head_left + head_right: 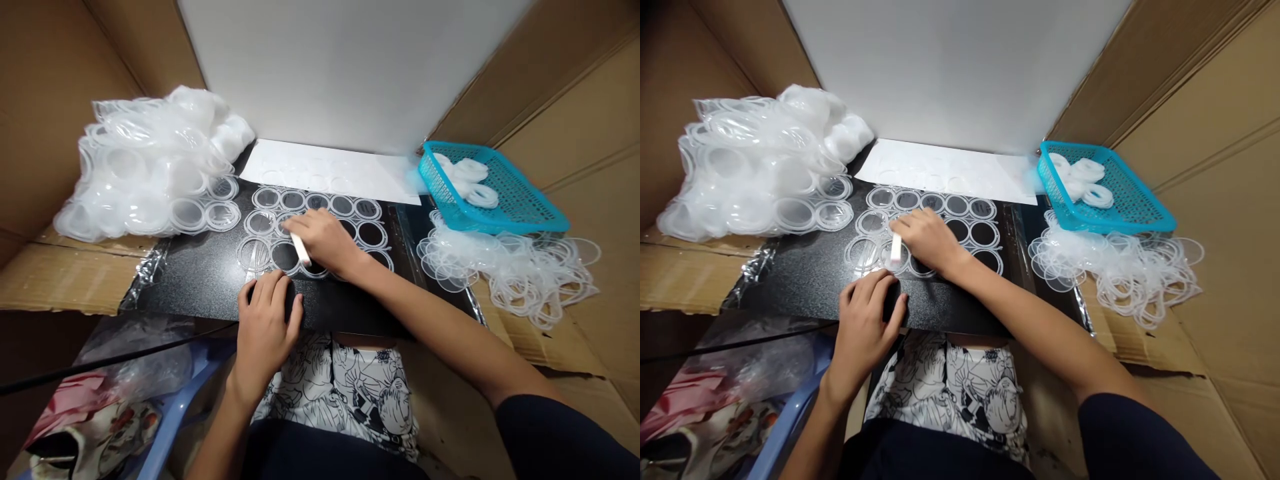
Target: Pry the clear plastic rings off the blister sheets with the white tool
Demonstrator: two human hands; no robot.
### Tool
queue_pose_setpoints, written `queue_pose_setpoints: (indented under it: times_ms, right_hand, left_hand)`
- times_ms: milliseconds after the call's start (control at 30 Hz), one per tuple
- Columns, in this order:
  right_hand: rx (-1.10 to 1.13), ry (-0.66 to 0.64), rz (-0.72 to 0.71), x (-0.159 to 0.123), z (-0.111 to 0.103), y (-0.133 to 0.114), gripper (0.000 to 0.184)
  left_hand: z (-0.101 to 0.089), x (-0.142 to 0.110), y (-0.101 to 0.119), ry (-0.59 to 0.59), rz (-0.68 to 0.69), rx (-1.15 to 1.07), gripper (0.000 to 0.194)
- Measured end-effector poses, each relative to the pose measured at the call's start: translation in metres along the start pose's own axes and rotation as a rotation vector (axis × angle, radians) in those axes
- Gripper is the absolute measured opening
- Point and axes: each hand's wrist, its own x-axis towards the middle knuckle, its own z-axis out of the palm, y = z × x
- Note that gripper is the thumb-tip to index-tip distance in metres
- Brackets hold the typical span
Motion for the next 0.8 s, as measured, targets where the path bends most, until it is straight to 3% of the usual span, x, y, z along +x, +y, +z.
queue_pose_setpoints:
  times_ms: [133,233,333,467,633,800]
  right_hand:
    - [0.328,-0.005,0.100,0.022,-0.018,0.014,0.028]
    - [0.584,-0.124,0.132,0.010,-0.024,0.004,0.024]
    - [0.693,-0.213,0.155,-0.012,-0.018,-0.011,0.021]
    - [0.728,-0.204,0.181,-0.028,-0.007,-0.018,0.019]
    - [0.702,-0.173,0.183,-0.029,-0.004,-0.017,0.017]
    - [0.585,-0.105,-0.020,-0.032,-0.001,-0.018,0.020]
  left_hand:
    - [-0.001,-0.001,0.000,0.003,0.004,-0.012,0.024]
    - [-0.001,-0.003,-0.002,0.005,0.011,-0.036,0.023]
    - [-0.001,-0.005,-0.005,0.006,0.016,-0.057,0.024]
    - [-0.001,-0.006,-0.006,0.015,0.024,-0.064,0.025]
    - [-0.001,-0.005,-0.005,0.013,0.014,-0.066,0.025]
    - [-0.001,-0.005,-0.004,0.007,0.006,-0.055,0.027]
